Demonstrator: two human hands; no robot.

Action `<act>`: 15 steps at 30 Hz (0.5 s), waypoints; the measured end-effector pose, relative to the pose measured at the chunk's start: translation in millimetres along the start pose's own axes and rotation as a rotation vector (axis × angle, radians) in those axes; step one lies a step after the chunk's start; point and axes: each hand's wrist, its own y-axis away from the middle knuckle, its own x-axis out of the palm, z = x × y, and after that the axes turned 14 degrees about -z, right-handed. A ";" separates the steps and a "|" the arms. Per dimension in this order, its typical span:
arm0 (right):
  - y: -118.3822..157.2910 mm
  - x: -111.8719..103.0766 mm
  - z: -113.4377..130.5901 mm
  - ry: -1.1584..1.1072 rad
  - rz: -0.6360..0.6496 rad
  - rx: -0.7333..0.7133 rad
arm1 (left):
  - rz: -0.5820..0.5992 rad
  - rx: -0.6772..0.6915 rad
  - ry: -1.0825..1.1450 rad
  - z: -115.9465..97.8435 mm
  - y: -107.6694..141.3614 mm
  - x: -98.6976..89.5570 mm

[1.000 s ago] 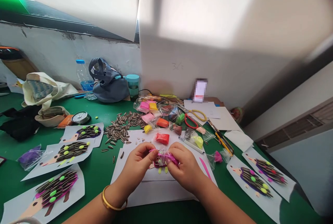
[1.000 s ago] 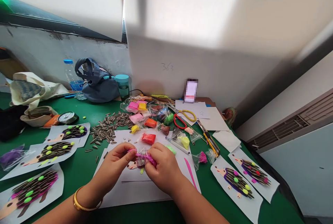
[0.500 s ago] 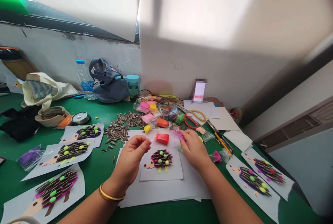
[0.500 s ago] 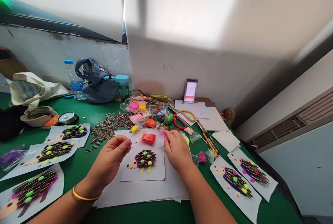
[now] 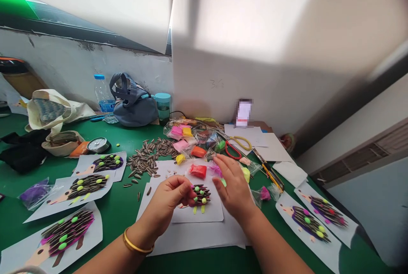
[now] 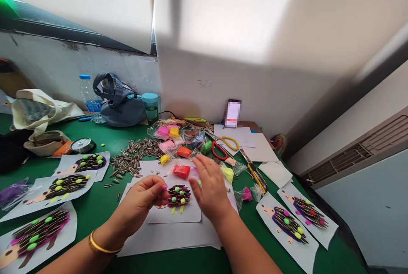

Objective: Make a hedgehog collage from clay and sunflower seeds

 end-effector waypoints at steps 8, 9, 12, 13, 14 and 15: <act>3.0 -1.2 48.8 -0.029 -0.051 -0.246 | 0.368 -0.136 0.259 9.3 39.0 25.2; 3.0 -0.6 50.4 -0.017 -0.051 -0.255 | 0.415 -0.193 0.340 8.1 40.8 23.7; 7.5 2.6 61.1 -0.084 -0.006 -0.391 | 0.344 -0.313 0.488 13.7 39.2 25.8; 10.6 4.0 67.1 -0.131 0.028 -0.456 | 0.217 -0.303 0.515 20.5 37.7 32.2; 14.1 5.3 73.6 -0.170 0.059 -0.504 | 0.030 -0.251 0.539 29.6 36.6 42.0; 17.5 6.4 79.7 -0.178 0.116 -0.516 | -0.082 -0.186 0.555 39.9 36.0 54.3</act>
